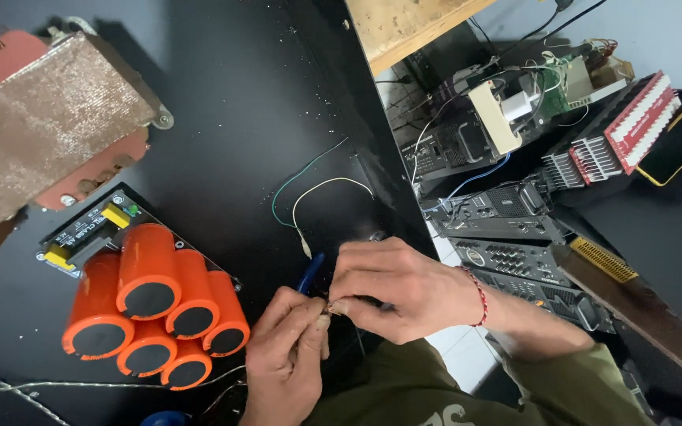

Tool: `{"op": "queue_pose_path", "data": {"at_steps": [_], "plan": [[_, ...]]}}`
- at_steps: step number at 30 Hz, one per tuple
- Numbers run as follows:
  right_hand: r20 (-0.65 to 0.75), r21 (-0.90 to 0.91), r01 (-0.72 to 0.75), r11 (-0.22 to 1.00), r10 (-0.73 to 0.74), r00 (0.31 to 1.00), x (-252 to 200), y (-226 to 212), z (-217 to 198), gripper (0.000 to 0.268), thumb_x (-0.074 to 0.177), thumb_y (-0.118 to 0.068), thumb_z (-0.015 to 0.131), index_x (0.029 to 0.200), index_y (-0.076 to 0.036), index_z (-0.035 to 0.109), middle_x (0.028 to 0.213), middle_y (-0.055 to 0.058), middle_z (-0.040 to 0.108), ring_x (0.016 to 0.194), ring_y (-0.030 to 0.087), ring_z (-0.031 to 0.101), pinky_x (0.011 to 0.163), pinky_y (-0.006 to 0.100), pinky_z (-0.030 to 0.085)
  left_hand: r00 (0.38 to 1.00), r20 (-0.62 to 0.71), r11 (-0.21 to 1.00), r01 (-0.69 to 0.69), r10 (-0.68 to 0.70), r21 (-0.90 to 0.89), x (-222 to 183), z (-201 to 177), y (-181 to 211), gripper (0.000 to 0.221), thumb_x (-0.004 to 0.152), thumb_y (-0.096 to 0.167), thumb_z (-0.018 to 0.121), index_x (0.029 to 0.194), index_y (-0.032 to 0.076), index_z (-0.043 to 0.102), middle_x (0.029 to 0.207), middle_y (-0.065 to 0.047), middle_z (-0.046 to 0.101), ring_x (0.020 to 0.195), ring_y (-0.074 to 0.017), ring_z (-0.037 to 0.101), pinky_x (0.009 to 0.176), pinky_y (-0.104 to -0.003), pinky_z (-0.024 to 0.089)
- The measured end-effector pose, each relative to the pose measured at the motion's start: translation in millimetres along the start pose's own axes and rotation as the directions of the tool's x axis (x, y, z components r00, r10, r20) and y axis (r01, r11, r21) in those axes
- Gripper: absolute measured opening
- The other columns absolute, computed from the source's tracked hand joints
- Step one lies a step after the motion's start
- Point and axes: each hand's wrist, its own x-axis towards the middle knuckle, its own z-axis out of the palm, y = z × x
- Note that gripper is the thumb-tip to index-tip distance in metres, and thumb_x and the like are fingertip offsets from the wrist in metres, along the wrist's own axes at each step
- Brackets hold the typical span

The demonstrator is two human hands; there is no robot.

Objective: Repairing an electronic device by stripping, twisting, and soldering wires to a capacitor bank on a circuit board.

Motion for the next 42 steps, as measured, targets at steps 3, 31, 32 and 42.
{"op": "queue_pose_path", "data": {"at_steps": [3,31,32,42], "plan": [[0.089,-0.026,-0.081,0.996,0.083,0.993,-1.5,-2.9,1.7,0.010,0.102,0.000,0.047,0.094,0.000,0.053,0.077,0.010,0.050,0.066,0.028,0.048,0.059,0.037,0.041,0.999,-0.023,0.999,-0.038,0.038,-0.023,-2.8,1.1,-4.0,0.013,0.098,0.000,0.058,0.104,-0.003,0.068,0.084,-0.009,0.054,0.055,-0.0138,0.053,0.047,-0.025,0.047],[0.082,-0.316,0.318,0.894,-0.308,0.948,-14.9,4.1,1.6,0.018,0.104,0.002,0.050,0.099,0.012,0.064,0.093,0.024,0.064,0.071,0.034,0.062,0.059,0.037,0.055,0.999,0.047,1.000,-0.023,0.024,-0.014,-2.0,-9.3,-4.8,0.013,0.098,0.006,0.059,0.100,-0.002,0.069,0.086,-0.009,0.057,0.062,-0.0143,0.053,0.049,-0.026,0.048],[0.127,-0.327,0.319,0.889,-0.293,0.948,-17.5,4.2,1.1,0.017,0.105,0.001,0.052,0.103,0.012,0.064,0.096,0.024,0.064,0.073,0.035,0.060,0.060,0.039,0.053,0.996,0.084,1.000,0.003,-0.001,-0.014,-1.5,-11.0,-5.0,0.015,0.099,0.009,0.060,0.098,-0.001,0.070,0.086,-0.007,0.058,0.066,-0.0142,0.053,0.052,-0.027,0.048],[-0.188,0.017,-0.151,0.988,0.151,0.970,-49.9,14.2,55.2,0.019,0.103,-0.015,0.040,0.086,-0.009,0.048,0.073,0.002,0.045,0.063,0.018,0.040,0.058,0.032,0.038,0.989,0.052,0.989,-0.143,0.141,0.029,-4.4,-3.8,-8.1,0.009,0.097,0.000,0.060,0.101,-0.005,0.066,0.085,-0.012,0.059,0.069,-0.0191,0.056,0.060,-0.030,0.047]]}}
